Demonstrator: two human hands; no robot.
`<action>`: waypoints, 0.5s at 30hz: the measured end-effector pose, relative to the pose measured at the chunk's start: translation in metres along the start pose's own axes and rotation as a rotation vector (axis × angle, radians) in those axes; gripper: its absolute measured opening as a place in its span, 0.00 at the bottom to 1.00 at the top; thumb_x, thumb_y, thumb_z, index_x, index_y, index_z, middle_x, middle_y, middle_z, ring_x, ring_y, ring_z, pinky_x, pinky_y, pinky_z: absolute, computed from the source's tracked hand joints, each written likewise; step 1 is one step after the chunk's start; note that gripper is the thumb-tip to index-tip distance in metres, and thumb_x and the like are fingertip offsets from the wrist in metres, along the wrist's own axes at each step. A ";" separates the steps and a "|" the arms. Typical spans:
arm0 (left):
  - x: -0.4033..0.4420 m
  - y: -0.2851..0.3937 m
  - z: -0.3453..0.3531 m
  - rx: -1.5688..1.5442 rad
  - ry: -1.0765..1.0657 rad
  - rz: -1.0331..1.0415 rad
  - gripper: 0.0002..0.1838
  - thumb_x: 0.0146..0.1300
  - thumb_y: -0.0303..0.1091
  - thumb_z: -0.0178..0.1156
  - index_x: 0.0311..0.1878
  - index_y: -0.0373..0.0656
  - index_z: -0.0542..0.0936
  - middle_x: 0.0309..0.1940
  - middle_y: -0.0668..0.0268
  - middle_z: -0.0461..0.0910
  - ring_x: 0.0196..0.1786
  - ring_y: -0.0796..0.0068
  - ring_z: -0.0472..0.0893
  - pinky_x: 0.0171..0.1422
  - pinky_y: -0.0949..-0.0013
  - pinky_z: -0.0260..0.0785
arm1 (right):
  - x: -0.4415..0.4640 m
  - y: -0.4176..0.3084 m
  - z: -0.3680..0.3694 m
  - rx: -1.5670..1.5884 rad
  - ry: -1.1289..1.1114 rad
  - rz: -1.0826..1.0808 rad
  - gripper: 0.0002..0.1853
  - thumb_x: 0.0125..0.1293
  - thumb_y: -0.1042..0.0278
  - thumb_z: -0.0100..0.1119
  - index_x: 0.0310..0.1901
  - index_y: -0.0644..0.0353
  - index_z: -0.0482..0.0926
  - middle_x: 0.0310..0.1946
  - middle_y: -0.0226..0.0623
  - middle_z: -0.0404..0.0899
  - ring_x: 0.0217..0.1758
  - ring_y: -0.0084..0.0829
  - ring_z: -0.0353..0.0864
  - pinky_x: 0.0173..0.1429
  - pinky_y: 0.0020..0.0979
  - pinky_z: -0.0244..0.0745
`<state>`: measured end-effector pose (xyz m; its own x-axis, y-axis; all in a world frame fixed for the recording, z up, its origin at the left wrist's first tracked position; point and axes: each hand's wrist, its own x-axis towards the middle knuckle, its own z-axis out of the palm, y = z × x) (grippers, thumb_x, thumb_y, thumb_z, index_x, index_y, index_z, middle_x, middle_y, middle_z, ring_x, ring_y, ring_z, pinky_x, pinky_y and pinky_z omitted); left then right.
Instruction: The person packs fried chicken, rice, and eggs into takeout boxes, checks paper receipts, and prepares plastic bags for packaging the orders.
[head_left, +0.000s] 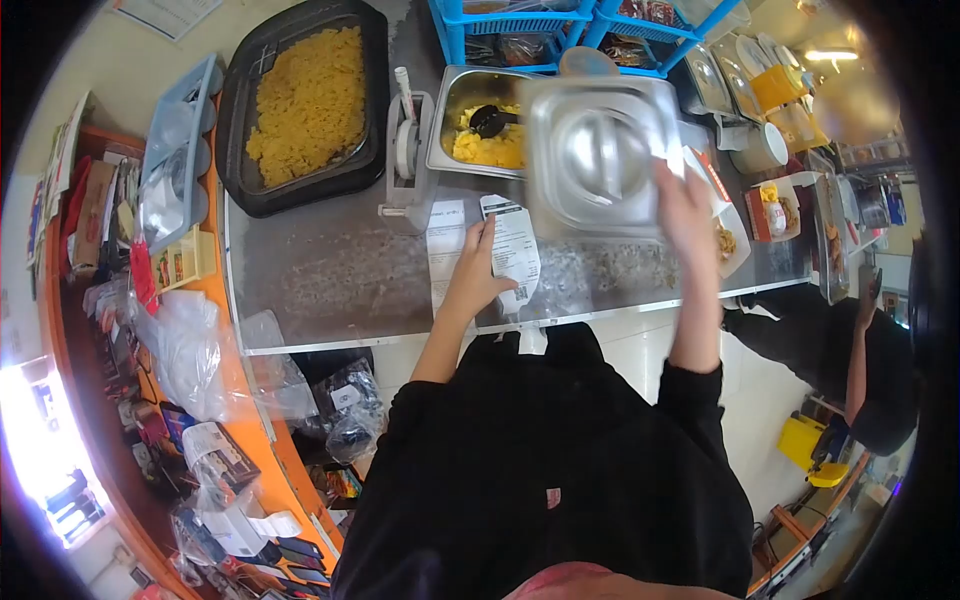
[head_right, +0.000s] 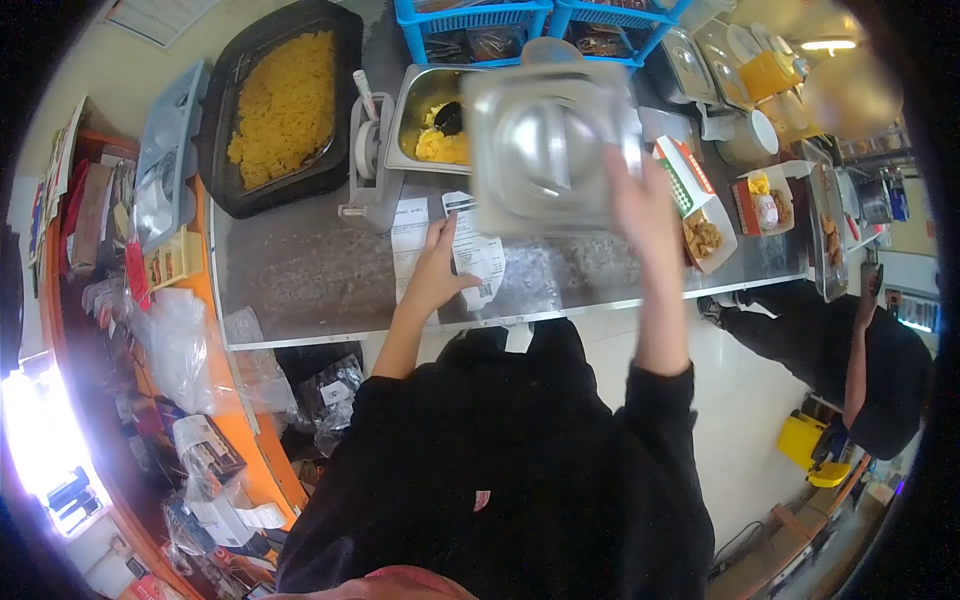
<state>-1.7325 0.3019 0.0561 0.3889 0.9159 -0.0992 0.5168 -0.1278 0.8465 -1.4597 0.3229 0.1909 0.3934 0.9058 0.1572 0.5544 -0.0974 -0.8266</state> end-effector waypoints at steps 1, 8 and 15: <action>0.000 0.000 0.000 0.002 0.005 0.001 0.58 0.31 0.28 0.75 0.69 0.37 0.53 0.62 0.51 0.57 0.63 0.50 0.64 0.65 0.64 0.60 | 0.002 -0.020 0.019 -0.034 -0.124 0.142 0.20 0.66 0.56 0.52 0.40 0.70 0.78 0.22 0.35 0.78 0.27 0.21 0.71 0.32 0.29 0.67; -0.002 -0.012 0.009 0.068 0.045 0.101 0.59 0.28 0.32 0.77 0.68 0.34 0.55 0.62 0.49 0.59 0.63 0.49 0.62 0.67 0.61 0.58 | 0.005 -0.006 0.146 0.106 -0.104 0.002 0.28 0.67 0.49 0.46 0.48 0.75 0.65 0.34 0.66 0.77 0.42 0.60 0.77 0.45 0.45 0.72; 0.002 0.017 0.049 0.299 -0.018 0.222 0.57 0.30 0.45 0.77 0.67 0.38 0.58 0.58 0.51 0.63 0.60 0.50 0.65 0.62 0.54 0.58 | 0.007 -0.018 0.140 -0.464 -0.074 0.030 0.26 0.63 0.46 0.49 0.38 0.68 0.65 0.22 0.52 0.79 0.27 0.50 0.82 0.32 0.45 0.76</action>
<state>-1.6849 0.2830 0.0448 0.5286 0.8468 0.0587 0.6173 -0.4310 0.6581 -1.5696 0.3892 0.1314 0.3697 0.9254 0.0839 0.8195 -0.2821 -0.4989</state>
